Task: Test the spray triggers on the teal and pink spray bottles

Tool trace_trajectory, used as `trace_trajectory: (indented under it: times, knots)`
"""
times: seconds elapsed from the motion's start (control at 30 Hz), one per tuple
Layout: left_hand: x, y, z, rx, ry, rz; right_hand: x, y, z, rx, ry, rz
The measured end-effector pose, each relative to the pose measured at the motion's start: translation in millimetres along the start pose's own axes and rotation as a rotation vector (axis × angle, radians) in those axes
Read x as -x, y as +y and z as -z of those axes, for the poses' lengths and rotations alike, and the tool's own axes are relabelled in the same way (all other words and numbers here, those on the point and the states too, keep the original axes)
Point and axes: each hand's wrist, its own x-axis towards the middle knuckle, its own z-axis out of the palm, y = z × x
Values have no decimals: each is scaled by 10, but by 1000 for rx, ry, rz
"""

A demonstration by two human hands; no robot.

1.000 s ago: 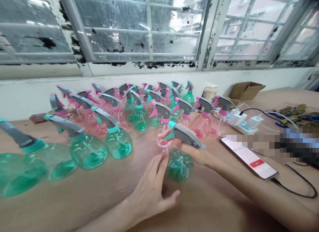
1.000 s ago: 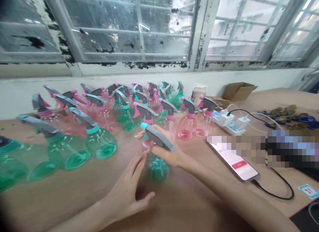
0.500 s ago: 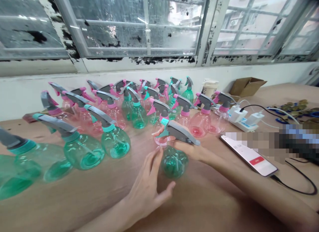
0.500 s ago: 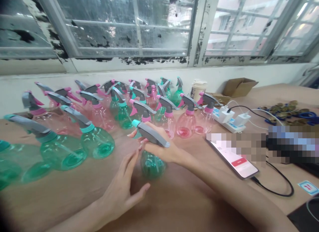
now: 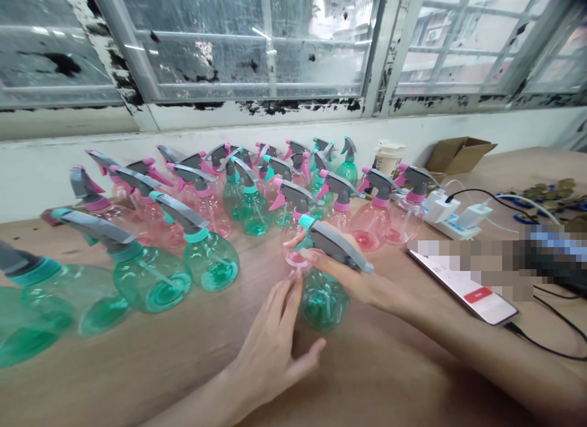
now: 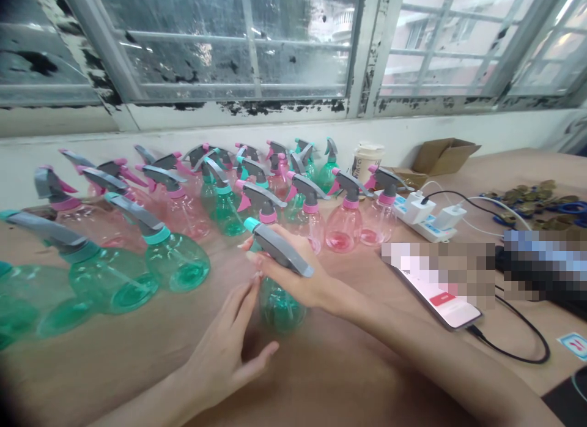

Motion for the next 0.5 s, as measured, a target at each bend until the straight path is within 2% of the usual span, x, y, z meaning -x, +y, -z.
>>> trace_trajectory:
  times: [0.17, 0.3, 0.5]
  knots:
    - [22, 29, -8, -43, 71, -118, 9, -3, -28, 39, 63, 52]
    - [4, 36, 12, -37, 79, -125, 11, 8, -19, 90, 79, 70]
    - [-17, 37, 24, -37, 81, -136, 20, 21, -12, 46, 63, 82]
